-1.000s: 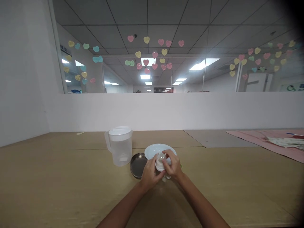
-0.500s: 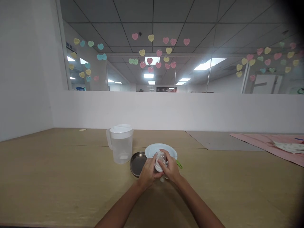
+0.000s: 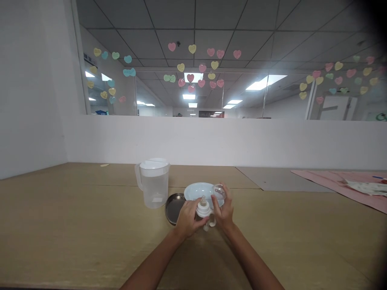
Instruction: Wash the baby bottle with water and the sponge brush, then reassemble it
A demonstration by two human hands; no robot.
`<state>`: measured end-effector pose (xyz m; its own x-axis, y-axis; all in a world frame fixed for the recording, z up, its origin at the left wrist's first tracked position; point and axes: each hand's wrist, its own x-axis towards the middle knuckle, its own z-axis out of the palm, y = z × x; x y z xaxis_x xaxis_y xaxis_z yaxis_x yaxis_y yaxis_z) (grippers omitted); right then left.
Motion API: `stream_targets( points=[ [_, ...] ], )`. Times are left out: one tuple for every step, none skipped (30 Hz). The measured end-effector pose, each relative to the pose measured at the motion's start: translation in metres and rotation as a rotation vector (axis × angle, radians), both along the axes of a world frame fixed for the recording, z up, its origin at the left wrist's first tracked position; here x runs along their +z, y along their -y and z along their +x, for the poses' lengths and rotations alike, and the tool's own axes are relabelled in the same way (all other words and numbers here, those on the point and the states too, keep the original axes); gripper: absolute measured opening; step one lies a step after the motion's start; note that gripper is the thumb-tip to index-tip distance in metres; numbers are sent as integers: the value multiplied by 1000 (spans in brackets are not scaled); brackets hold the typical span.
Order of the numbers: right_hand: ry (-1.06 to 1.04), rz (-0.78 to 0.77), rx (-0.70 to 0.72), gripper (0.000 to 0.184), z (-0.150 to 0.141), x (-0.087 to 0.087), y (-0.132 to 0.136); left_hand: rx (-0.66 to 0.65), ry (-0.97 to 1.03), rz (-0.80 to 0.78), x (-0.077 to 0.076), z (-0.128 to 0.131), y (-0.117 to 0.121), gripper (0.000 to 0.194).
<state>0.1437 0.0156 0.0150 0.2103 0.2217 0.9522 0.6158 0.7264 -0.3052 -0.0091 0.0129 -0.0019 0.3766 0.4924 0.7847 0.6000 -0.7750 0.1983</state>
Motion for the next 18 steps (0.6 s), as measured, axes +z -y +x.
stream_targets(
  points=[
    [-21,-34,-18,45,1,4,0,1,0,0,0,0,0,55],
    [-39,-88,-21,41,2,7,-2,2,-1,2,1,0,1,55],
    [-55,-156,-6,38,3,9,-3,4,0,6,1,0,1,55],
    [-68,-235,24,36,4,9,-6,6,1,11,1,0,1,55],
    [-78,-312,62,37,6,8,-9,8,1,15,1,0,1,54],
    [-83,-379,100,39,7,6,-13,10,2,18,1,0,1,55],
    [-81,-434,134,41,8,3,-16,11,2,19,1,0,1,55],
    [-73,-473,165,44,9,0,-19,12,2,18,1,0,1,55],
    [-63,-496,194,46,9,-3,-22,11,-1,14,1,0,1,55],
    [-54,-507,218,48,9,-6,-24,9,-1,12,1,0,2,55],
    [-50,-512,238,49,8,-8,-26,7,1,9,1,0,2,55],
    [-49,-516,255,49,8,-9,-27,6,3,5,2,0,2,54],
    [-49,-521,268,47,8,-10,-28,3,5,2,2,0,2,53],
    [-47,-531,279,45,8,-10,-28,0,5,-1,2,0,2,53],
    [-41,-543,288,42,8,-10,-29,-3,5,-4,3,0,3,52],
    [-29,-554,296,41,8,-10,-29,-6,5,-7,3,0,3,52],
    [-11,-562,305,40,9,-10,-29,-9,3,-11,3,0,3,52],
    [10,-568,310,39,9,-10,-29,-12,2,-14,4,1,3,51]
  ],
)
